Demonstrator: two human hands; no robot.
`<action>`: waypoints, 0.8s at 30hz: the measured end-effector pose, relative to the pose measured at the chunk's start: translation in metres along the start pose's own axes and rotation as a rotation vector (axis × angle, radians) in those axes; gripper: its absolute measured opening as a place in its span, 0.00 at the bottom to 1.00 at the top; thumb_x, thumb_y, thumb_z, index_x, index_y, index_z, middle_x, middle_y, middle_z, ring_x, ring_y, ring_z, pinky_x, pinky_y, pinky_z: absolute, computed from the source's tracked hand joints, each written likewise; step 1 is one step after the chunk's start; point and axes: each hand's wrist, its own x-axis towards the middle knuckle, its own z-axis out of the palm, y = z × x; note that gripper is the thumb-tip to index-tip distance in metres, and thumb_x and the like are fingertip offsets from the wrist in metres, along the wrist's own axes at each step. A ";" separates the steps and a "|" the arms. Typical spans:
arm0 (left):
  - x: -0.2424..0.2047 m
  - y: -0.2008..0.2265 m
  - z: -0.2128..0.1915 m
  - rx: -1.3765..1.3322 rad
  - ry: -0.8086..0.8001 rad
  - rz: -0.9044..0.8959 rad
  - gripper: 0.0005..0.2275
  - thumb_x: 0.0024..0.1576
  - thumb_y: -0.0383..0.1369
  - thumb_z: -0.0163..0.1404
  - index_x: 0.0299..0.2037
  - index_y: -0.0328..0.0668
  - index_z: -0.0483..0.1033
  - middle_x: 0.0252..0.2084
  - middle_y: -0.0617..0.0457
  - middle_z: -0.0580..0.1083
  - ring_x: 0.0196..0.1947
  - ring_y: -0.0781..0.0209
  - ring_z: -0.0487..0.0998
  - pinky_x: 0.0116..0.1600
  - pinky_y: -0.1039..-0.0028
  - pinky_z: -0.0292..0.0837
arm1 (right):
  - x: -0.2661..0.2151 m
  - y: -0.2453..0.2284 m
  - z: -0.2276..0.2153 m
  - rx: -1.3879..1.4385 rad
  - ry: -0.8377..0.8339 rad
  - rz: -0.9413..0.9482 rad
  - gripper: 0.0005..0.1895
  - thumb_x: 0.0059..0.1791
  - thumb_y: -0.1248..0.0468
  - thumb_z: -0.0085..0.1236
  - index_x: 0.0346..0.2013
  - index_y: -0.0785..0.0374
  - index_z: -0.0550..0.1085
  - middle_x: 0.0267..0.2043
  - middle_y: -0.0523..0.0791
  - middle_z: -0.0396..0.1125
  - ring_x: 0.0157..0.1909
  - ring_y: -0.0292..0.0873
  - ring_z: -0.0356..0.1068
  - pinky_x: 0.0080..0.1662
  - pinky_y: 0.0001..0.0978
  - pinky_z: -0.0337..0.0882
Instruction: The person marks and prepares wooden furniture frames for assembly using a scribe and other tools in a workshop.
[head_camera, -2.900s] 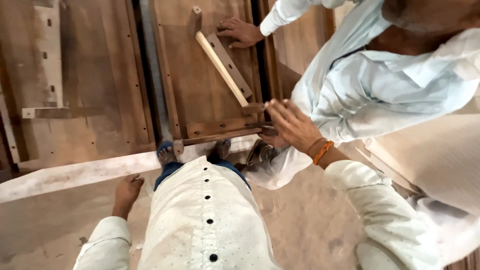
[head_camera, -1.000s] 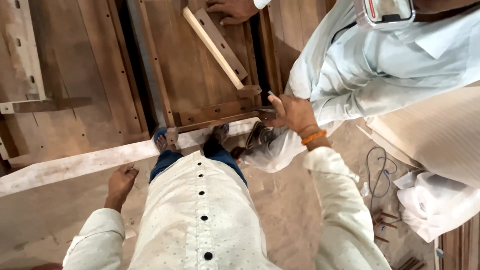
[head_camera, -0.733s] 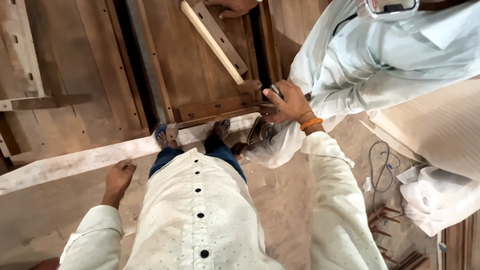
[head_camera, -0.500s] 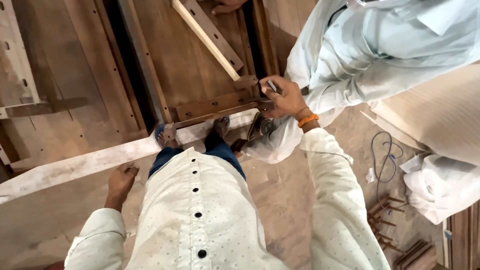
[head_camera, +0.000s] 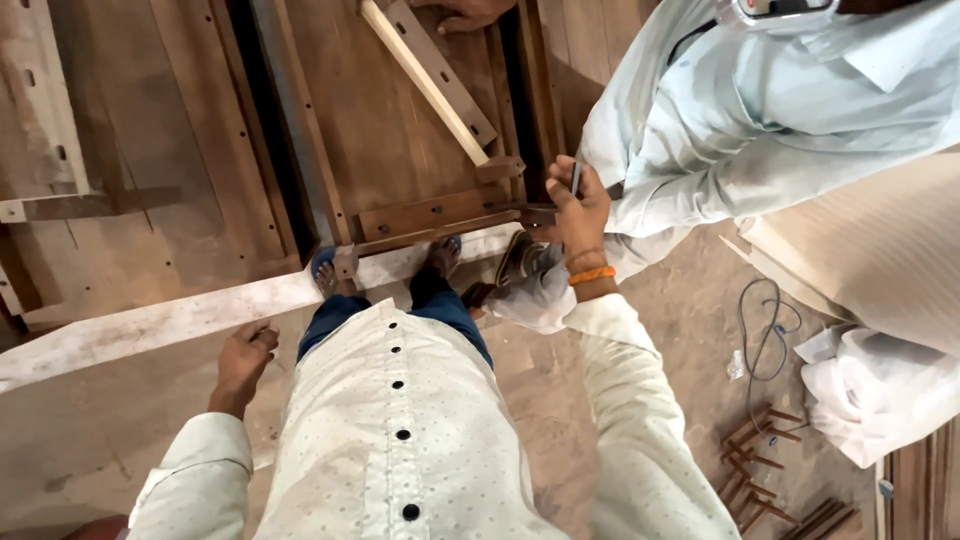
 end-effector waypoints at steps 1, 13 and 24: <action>0.000 -0.001 0.000 0.013 0.000 0.007 0.19 0.59 0.36 0.55 0.58 0.33 0.78 0.45 0.44 0.80 0.43 0.55 0.80 0.46 0.66 0.76 | -0.001 0.006 0.001 0.072 0.060 0.017 0.18 0.49 0.76 0.58 0.54 0.65 0.75 0.48 0.40 0.74 0.51 0.34 0.73 0.55 0.26 0.73; 0.020 -0.046 -0.009 0.386 0.105 0.228 0.21 0.57 0.42 0.54 0.55 0.37 0.80 0.49 0.36 0.80 0.50 0.41 0.79 0.55 0.61 0.72 | -0.015 -0.047 -0.020 -0.901 -0.140 -0.160 0.18 0.47 0.55 0.68 0.42 0.66 0.78 0.31 0.53 0.75 0.34 0.50 0.77 0.40 0.41 0.74; 0.017 -0.066 0.008 0.270 0.106 0.176 0.21 0.56 0.44 0.54 0.55 0.39 0.79 0.48 0.37 0.80 0.49 0.42 0.80 0.55 0.62 0.73 | -0.076 -0.114 0.025 -0.835 -0.386 -0.374 0.08 0.55 0.64 0.59 0.45 0.67 0.75 0.33 0.46 0.77 0.35 0.40 0.79 0.37 0.31 0.76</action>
